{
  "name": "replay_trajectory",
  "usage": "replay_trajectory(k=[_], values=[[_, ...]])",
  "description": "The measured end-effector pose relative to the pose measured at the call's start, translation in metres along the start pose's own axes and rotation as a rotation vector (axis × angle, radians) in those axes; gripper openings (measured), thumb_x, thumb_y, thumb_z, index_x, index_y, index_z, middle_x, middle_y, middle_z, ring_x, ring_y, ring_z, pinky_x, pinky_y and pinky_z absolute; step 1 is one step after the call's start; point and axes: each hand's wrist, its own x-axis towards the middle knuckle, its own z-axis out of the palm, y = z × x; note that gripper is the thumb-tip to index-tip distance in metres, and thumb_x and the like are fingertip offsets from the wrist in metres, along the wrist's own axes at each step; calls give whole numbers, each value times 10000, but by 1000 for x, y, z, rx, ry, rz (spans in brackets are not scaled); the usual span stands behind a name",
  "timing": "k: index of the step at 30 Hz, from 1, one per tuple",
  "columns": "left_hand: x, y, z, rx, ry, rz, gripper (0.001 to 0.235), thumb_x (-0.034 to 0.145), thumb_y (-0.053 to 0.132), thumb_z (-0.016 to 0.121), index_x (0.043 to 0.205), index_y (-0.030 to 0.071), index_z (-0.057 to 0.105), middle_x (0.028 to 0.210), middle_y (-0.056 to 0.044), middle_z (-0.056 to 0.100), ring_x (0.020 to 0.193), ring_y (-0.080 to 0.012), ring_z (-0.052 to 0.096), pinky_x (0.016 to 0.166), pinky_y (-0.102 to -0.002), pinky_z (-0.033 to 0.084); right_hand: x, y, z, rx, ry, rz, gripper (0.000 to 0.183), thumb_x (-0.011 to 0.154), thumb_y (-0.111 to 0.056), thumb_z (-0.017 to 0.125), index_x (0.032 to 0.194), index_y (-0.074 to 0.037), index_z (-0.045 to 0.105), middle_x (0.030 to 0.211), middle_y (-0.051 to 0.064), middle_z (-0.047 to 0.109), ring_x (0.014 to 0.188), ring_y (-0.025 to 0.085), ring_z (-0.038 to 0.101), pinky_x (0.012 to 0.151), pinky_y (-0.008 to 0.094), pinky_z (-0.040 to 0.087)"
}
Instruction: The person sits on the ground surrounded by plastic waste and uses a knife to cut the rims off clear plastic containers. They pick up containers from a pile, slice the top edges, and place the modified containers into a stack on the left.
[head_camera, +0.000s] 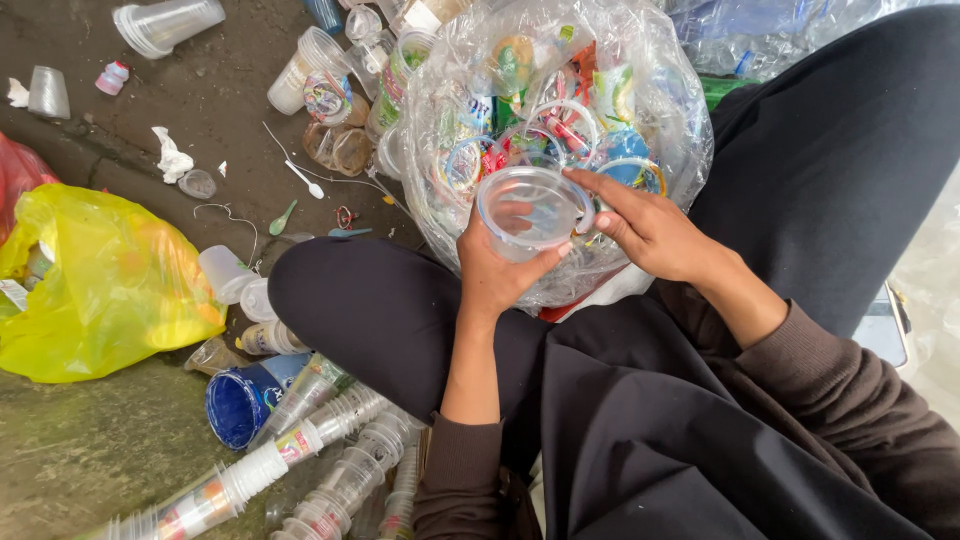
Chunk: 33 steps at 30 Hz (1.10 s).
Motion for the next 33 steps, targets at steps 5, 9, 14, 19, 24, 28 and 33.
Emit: replay_trajectory(k=[5, 9, 14, 19, 24, 28, 33], values=[[2, -25, -18, -105, -222, -13, 783, 542, 214, 1014, 1198, 48, 620, 997, -127, 759, 873, -205, 737, 869, -413, 589, -7, 27, 5, -47, -3, -2, 475, 1048, -372, 407, 1468, -159, 468, 1131, 328, 658, 972, 623, 594, 774, 708, 477], [4, -24, -21, -269, -355, -41, 769, 547, 142, 1007, 1205, 11, 632, 1002, -146, 756, 876, -206, 738, 853, -414, 600, -9, 35, 9, -9, 22, -18, 385, 1048, -397, 441, 1326, -137, 493, 971, 326, 661, 881, 613, 600, 697, 674, 473], [7, -26, -27, -333, -417, -29, 774, 588, 162, 984, 1253, -8, 626, 1004, -158, 752, 883, -199, 735, 844, -391, 604, -6, 16, -4, 105, -61, -33, 442, 1033, -363, 426, 1409, -134, 467, 966, 254, 697, 841, 522, 661, 732, 615, 522], [7, -17, -25, -484, -501, -68, 809, 653, 230, 939, 1339, 1, 577, 1063, -112, 741, 944, -147, 729, 882, -305, 599, -10, 2, -24, 91, -146, -131, 515, 1036, -312, 397, 1490, -82, 475, 1267, 300, 657, 1040, 593, 621, 833, 642, 518], [-1, -32, -18, -535, -597, -63, 822, 637, 175, 933, 1329, -90, 576, 1149, -192, 705, 1043, -223, 695, 943, -377, 579, -18, 22, -15, 26, -152, -41, 411, 1024, -374, 431, 1359, -143, 496, 862, 263, 673, 804, 544, 667, 680, 606, 542], [3, -31, -20, -597, -650, -61, 816, 659, 180, 906, 1344, -95, 557, 1111, -201, 706, 1025, -232, 700, 936, -362, 576, -18, 14, -17, 26, -120, -81, 460, 1014, -408, 439, 1395, -156, 486, 962, 219, 720, 868, 510, 690, 727, 572, 560], [-8, -32, -16, -754, -759, -123, 828, 655, 287, 897, 1334, -65, 580, 1090, -206, 720, 988, -250, 710, 907, -357, 582, -20, 6, -21, -18, -142, -223, 540, 1031, -376, 386, 1466, -81, 510, 1235, 241, 693, 1014, 525, 671, 802, 595, 550]])
